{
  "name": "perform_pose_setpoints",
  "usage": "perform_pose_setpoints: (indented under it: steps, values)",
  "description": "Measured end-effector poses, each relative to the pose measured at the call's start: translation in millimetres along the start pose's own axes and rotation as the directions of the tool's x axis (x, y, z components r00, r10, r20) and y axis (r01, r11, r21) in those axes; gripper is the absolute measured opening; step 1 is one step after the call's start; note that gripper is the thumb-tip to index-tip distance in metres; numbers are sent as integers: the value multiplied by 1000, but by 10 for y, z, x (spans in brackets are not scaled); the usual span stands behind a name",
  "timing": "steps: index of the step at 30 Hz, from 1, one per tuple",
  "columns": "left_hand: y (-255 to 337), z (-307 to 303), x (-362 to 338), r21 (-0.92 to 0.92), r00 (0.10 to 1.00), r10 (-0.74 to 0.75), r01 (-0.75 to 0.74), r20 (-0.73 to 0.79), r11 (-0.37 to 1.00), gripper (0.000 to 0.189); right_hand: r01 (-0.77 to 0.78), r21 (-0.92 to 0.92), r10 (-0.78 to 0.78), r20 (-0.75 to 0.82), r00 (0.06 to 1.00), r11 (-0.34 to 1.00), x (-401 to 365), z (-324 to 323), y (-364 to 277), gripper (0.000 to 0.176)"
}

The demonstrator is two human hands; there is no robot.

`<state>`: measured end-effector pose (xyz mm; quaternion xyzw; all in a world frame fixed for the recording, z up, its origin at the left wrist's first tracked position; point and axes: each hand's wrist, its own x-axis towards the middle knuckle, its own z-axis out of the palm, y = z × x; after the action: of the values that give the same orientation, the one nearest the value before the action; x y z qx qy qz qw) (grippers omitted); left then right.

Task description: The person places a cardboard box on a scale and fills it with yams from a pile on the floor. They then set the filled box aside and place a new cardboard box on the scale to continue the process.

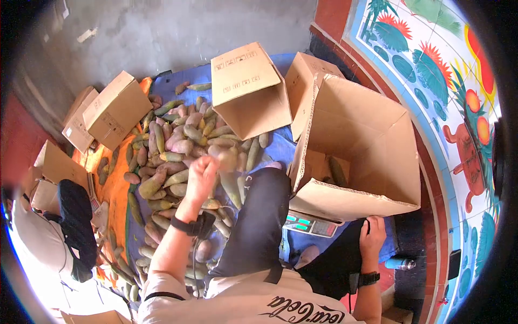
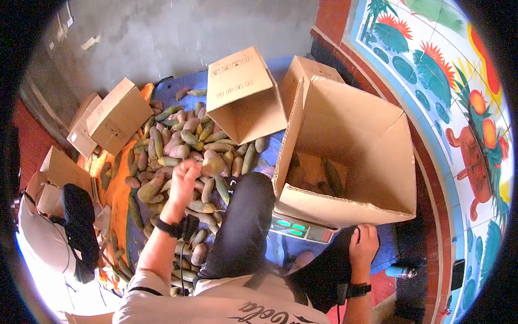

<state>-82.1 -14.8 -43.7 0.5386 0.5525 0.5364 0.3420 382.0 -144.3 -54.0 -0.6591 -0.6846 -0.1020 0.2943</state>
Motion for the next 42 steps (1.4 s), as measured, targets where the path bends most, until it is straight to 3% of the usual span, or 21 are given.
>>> perform_pose_setpoints:
  steps: [2,4,6,8,10,13,17,19,20,22,24,26,28,29,30,32,35,36,38,42]
  values:
    - [785,149,122,-90,994,111,-110,8,990,25,-5,2,5,-7,1000,1000,-3,-4,5,12]
    - [1036,303,347,-241,976,215,-215,-29,946,25,19,-1,-19,-24,1000,1000,3,4,12,12]
    - [1555,536,392,-535,956,294,-238,21,811,23,12,-1,-12,-25,1000,1000,-7,9,17,11]
    - [1906,736,441,-699,894,448,-303,28,648,21,7,-5,-7,-22,1000,1000,-12,6,22,11]
    - [2216,914,432,-764,882,470,-277,38,582,21,5,11,-5,-18,1000,1000,-15,5,22,11]
    - [2383,1234,463,-645,672,739,-584,-45,492,25,7,7,-7,-31,1000,1000,-26,1,32,11]
    - [2448,1436,359,-649,651,759,-590,-31,480,25,7,6,-7,-29,1000,1000,-46,-8,64,10]
    - [2475,1532,310,-712,676,737,-525,-16,466,24,2,30,-2,-28,1000,1000,-27,-36,11,10]
    - [2437,1602,288,-668,657,754,-559,6,492,23,4,34,-3,-27,1000,999,-29,-30,7,10]
    - [2329,1741,192,-666,705,699,-466,119,583,22,26,27,-25,-47,999,999,-22,-16,22,11]
    - [2148,1834,141,-537,712,665,-479,224,694,26,17,32,-16,-42,999,999,-26,-14,27,11]
    - [1966,1900,74,-466,682,651,-481,334,743,26,3,35,-2,-34,999,999,-33,-28,17,11]
    - [1869,1902,-30,-295,607,646,-582,463,758,25,15,25,-14,-41,999,1000,-23,-54,-16,12]
    - [1739,1990,-80,-275,517,772,-733,371,623,22,17,25,-16,-34,999,1000,-41,-47,-6,12]
    - [1582,2043,-88,-214,361,826,-849,433,484,21,23,12,-23,-35,999,1000,-46,-30,18,12]
    - [1540,1986,-205,33,353,773,-917,527,397,22,34,-3,-34,-34,999,999,-22,-23,33,13]
    - [1674,1873,-229,156,405,758,-911,511,381,16,27,-22,-27,-7,1000,999,-34,-32,15,14]
    - [1667,1844,-237,156,410,755,-908,511,388,16,11,-17,-11,2,1000,1000,-43,-23,25,14]
    - [1654,1775,-249,130,449,825,-892,343,432,13,-2,-14,2,17,1000,1000,-44,-17,40,14]
    - [1479,1361,-286,109,533,802,-844,269,525,15,-4,-19,5,13,1000,1000,-50,-18,45,12]
